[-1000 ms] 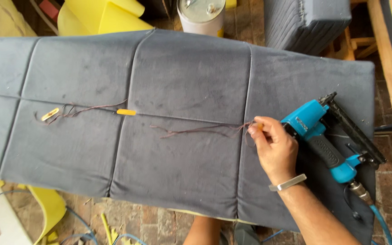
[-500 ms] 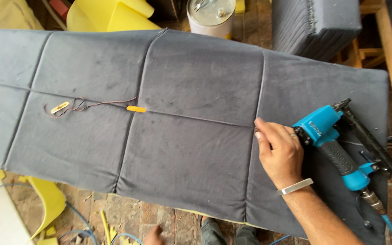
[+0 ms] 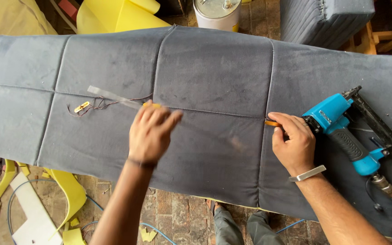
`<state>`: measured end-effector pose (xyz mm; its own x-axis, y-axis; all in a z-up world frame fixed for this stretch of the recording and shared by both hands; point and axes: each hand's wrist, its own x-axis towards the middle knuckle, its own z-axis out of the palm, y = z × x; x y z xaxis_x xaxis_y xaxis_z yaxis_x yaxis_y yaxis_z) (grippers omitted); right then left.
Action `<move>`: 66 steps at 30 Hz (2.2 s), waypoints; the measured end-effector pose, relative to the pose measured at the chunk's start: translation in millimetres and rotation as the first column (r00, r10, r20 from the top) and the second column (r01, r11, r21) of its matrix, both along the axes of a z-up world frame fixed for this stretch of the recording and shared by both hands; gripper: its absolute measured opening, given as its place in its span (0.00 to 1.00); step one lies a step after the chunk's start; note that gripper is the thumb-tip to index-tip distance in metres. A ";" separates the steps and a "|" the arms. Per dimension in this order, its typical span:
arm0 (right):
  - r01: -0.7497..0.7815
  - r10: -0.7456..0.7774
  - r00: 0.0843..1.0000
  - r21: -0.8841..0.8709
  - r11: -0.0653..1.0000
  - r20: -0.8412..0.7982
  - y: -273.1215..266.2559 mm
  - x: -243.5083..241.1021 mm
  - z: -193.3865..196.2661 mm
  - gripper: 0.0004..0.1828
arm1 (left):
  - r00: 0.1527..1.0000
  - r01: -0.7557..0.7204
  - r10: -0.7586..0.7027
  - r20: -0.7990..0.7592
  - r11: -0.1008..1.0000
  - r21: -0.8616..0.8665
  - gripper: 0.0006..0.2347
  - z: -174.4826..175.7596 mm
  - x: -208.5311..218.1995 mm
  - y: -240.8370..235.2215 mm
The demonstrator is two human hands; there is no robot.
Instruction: The person is reupholstering a chair seat. They smooth the grey fabric over the foam, use a long needle to pull a string through the fabric to create tufted indentations, and secure the fabric edges to the wooden frame using a pneumatic staple gun.
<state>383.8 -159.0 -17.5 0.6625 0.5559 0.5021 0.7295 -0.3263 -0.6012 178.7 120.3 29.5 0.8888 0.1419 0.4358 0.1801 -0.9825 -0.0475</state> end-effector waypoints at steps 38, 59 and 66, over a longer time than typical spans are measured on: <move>-0.033 0.037 0.961 0.022 0.999 -0.273 11.6 10.9 -1.4 0.10 | 0.793 -0.103 0.464 -0.395 -0.537 -0.837 0.17 -279.5 46.1 -230.6; -0.045 0.045 0.998 -0.005 0.999 0.052 9.0 10.3 -14.6 0.11 | 0.990 -0.052 0.104 0.092 0.889 -0.454 0.07 -157.9 -64.7 -238.8; -0.049 0.049 0.999 0.001 0.999 0.020 5.0 9.6 -17.6 0.12 | 0.860 0.321 -0.420 -0.289 0.886 -0.334 0.04 -115.5 -45.9 -201.0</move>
